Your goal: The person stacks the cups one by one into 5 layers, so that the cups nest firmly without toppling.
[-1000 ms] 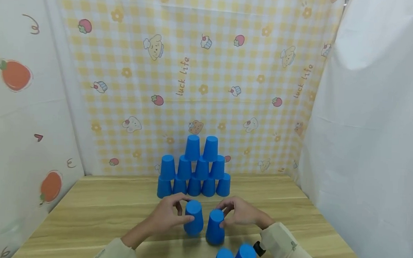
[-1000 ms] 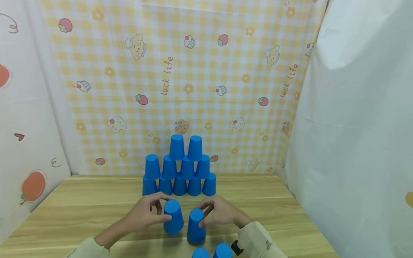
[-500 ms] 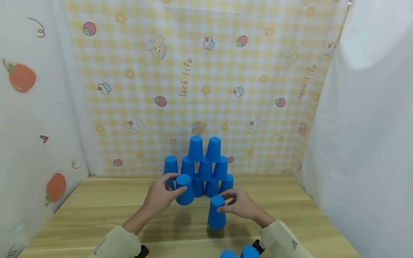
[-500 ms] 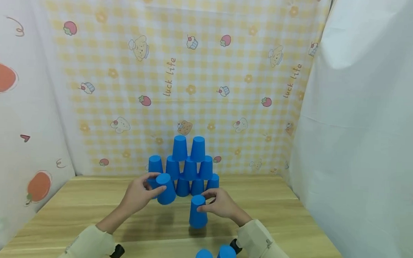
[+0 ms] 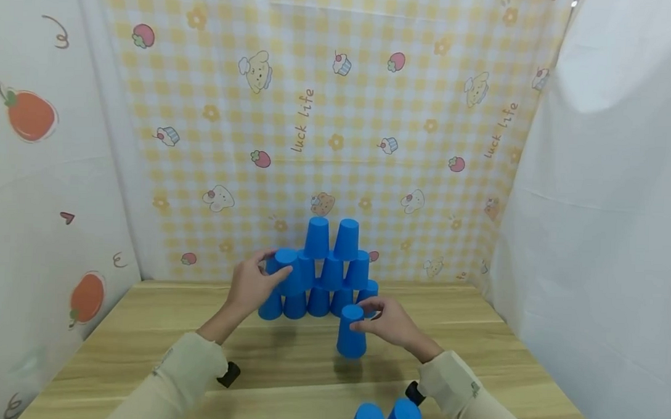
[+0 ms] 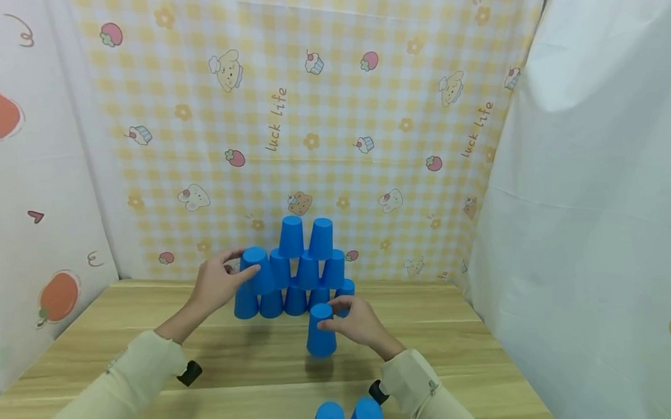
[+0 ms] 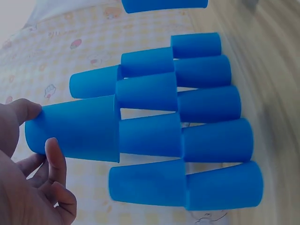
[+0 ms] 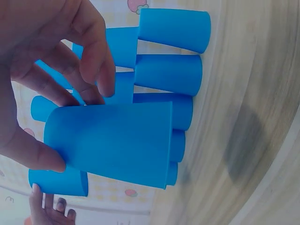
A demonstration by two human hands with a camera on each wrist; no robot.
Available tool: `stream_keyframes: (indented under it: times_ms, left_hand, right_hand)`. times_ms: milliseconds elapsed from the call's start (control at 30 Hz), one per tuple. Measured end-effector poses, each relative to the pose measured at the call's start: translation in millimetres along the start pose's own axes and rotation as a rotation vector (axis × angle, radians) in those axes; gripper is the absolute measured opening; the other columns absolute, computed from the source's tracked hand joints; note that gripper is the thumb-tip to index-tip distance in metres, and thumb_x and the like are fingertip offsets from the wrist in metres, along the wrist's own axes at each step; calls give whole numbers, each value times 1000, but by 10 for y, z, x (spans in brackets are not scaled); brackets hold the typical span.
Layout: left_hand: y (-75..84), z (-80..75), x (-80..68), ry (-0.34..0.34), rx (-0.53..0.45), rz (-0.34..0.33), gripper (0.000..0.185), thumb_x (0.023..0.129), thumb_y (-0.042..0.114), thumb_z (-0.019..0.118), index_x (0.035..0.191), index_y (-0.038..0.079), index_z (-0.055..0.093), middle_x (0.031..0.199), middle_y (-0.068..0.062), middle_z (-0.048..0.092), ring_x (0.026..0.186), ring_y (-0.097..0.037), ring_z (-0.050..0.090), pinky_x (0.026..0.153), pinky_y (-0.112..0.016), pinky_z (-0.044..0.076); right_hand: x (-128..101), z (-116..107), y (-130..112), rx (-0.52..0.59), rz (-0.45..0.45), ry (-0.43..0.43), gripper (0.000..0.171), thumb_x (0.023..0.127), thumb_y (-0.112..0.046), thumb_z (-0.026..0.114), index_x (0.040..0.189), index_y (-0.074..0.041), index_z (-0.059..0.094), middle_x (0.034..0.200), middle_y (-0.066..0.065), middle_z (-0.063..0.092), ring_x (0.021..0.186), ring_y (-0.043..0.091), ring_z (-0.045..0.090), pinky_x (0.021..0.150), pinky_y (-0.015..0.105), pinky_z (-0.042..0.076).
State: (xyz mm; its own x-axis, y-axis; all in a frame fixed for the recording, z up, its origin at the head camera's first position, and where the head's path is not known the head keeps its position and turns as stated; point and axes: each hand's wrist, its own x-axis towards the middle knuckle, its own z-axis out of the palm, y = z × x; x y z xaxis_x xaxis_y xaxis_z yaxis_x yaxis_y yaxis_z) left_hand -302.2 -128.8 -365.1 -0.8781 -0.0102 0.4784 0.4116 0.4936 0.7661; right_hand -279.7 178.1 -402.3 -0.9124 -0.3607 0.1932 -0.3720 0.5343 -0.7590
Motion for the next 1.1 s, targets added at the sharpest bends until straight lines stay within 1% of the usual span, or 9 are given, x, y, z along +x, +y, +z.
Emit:
stream_keyframes:
  times_ms: [100,167,233,300,400,467,767,900,1100]
  left_hand:
    - [75,-52,110,8,10,15,51,91,31,73,132,3,60,120,-20,66,54,-20,53,51,-28,46]
    - [125,-76,190,14,16,16,51,92,33,72,133,4,59,128,-18,63,62,-22,59,56,-30,50]
    - [166,-95,263,10,23,11,53,93,34,71,134,4,58,131,-18,62,74,-26,65,64,-36,55]
    - [198,-110,330,7,25,-3,53,93,35,70,135,6,57,133,-17,61,93,-30,67,77,-43,57]
    - [207,-127,420,5,31,-15,54,94,34,69,137,5,56,135,-18,59,116,-35,61,91,-52,52]
    - [203,-132,471,1,33,-30,53,95,33,68,138,4,55,136,-18,58,124,-37,56,96,-54,49]
    - [185,-65,664,-14,27,-100,55,97,34,65,141,3,50,141,-19,54,127,-38,53,100,-55,46]
    - [152,-15,735,-33,25,-120,56,98,35,63,142,5,48,143,-19,52,130,-39,50,102,-56,43]
    - [104,12,779,-34,47,-131,55,98,35,63,141,5,49,142,-20,52,131,-41,49,102,-59,42]
  right_hand:
    - [3,-23,-3,2,13,6,41,84,-30,80,115,-4,69,108,6,69,104,34,62,77,36,55]
    - [-1,-41,-6,2,19,12,41,84,-29,80,115,-4,69,108,6,69,105,35,62,77,36,55]
    - [-1,-56,-17,-1,13,15,41,84,-28,80,115,-4,69,109,6,69,105,34,62,78,38,55]
    - [5,-66,-39,-2,2,18,40,84,-27,80,115,-4,70,109,6,69,104,31,62,79,39,54]
    - [19,-77,-87,-2,-14,14,40,85,-27,79,116,-4,70,108,6,70,103,29,63,80,39,54]
    - [27,-86,-120,3,-11,19,40,85,-28,79,116,-4,70,107,5,70,103,28,63,80,38,54]
    - [76,-170,-232,28,-16,79,45,85,-28,79,121,-2,67,111,8,71,104,27,64,83,41,55]
    - [103,-202,-282,41,-17,114,45,86,-27,78,121,-2,67,112,9,71,106,32,64,84,43,56]
    - [134,-209,-384,87,2,146,44,86,-29,78,121,-3,68,114,10,71,107,30,64,85,45,56]
